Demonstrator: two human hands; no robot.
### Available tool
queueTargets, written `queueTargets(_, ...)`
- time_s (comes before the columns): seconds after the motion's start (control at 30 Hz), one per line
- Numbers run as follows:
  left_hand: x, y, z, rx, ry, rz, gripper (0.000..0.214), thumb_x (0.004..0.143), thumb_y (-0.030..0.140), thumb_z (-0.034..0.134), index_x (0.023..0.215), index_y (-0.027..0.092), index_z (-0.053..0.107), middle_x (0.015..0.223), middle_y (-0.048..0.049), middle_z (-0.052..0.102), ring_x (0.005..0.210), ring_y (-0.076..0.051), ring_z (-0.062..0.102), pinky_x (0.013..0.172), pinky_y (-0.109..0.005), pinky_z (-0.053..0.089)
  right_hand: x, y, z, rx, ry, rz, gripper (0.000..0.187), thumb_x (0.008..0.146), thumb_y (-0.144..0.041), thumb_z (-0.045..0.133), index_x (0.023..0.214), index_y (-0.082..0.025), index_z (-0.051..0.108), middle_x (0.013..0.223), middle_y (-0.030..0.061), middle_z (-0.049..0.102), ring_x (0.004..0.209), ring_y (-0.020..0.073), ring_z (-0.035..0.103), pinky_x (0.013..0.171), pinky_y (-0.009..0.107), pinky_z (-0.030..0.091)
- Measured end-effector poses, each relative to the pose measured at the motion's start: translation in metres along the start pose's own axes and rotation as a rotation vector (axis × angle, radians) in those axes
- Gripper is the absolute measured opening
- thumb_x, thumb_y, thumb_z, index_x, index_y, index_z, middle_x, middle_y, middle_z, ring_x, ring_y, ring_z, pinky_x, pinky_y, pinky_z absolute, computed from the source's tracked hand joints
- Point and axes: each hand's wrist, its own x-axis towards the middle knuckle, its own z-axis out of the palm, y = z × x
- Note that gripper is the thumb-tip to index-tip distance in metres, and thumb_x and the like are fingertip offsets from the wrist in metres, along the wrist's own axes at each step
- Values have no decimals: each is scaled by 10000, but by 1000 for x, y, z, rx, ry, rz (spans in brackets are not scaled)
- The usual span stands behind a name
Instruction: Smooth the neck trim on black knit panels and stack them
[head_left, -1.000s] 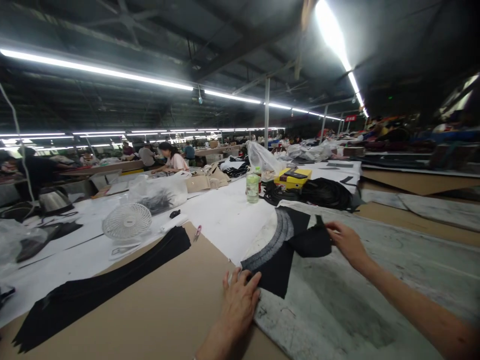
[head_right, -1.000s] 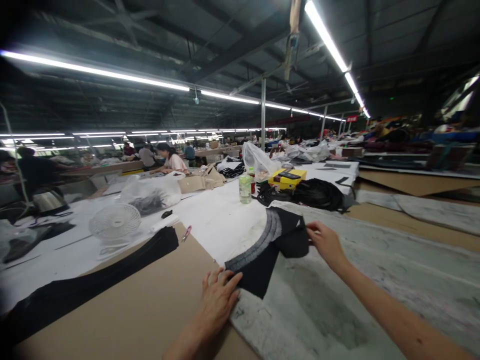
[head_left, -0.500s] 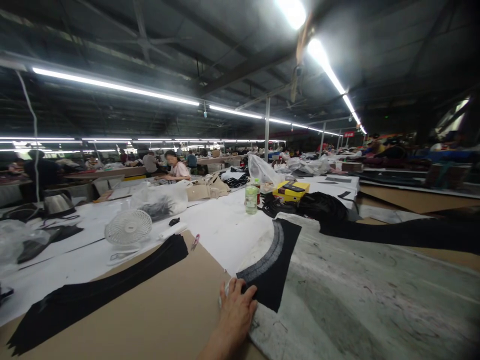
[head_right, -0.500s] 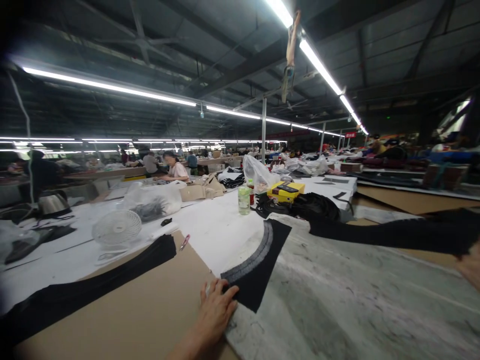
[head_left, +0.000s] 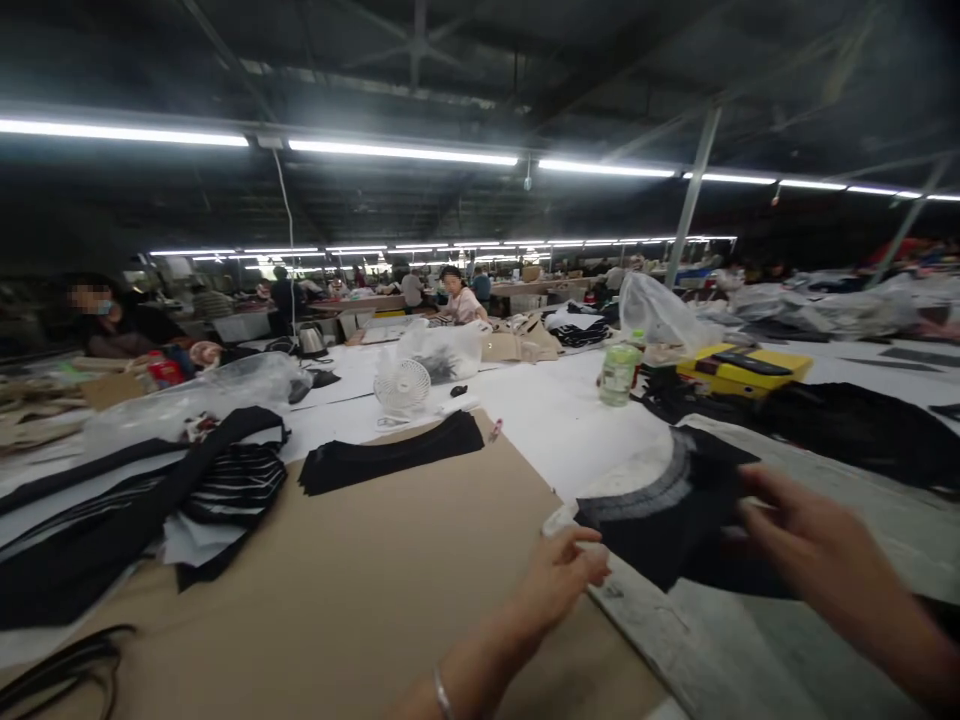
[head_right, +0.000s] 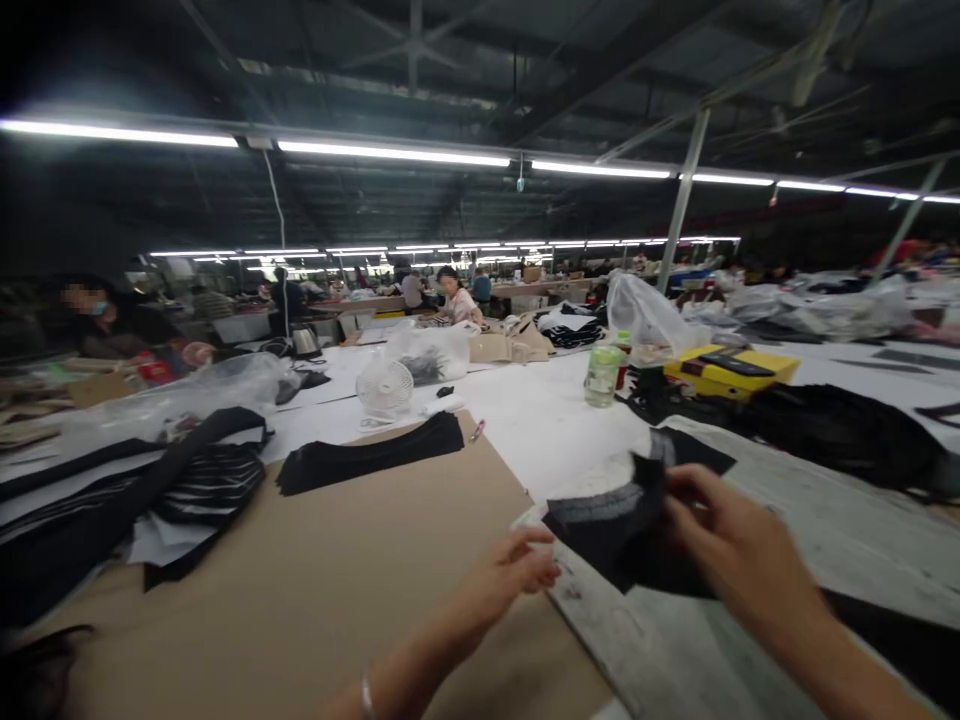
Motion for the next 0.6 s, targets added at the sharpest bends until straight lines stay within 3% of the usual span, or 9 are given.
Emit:
queueTargets(0.13, -63, -4, -48, -178, 86, -79, 704, 818, 695, 351, 1219, 123, 442, 1049, -147, 621, 951, -209, 609, 746, -310, 504, -30, -72, 84, 95, -308, -52, 163, 858, -376, 441, 829, -242, 529, 700, 17, 627, 595, 184, 596, 573, 308, 461)
queueTargets(0.23, -106, -22, -78, -171, 278, -110, 644, 716, 639, 601, 1119, 152, 478, 965, -103, 620, 899, -200, 588, 708, -284, 480, -55, -122, 148, 115, -422, -98, 124, 856, -293, 410, 808, -234, 509, 685, 4, 612, 606, 174, 584, 592, 290, 425)
queueTargets(0.3, -130, -41, -92, -195, 381, -153, 580, 672, 559, 676, 1053, 160, 499, 852, -57, 620, 800, -178, 588, 667, -270, 463, -72, -149, 182, 131, -489, -134, 104, 848, -249, 416, 808, -226, 509, 714, 14, 619, 643, 174, 588, 607, 281, 411)
queueTargets(0.43, -178, -78, -119, -256, 512, -239, 492, 645, 458, 647, 1007, 152, 516, 710, -8, 598, 689, -182, 588, 589, -268, 447, -103, -195, 231, 159, -620, -225, 100, 827, -167, 432, 816, -212, 520, 780, 22, 630, 699, 161, 584, 643, 261, 393)
queueTargets(0.6, -238, -104, -152, -138, 718, -234, 397, 667, 348, 626, 1013, 163, 567, 926, -57, 677, 892, -232, 626, 786, -316, 482, -135, -241, 274, 209, -736, -291, 100, 815, -148, 456, 824, -208, 534, 789, 16, 627, 709, 158, 578, 641, 255, 389)
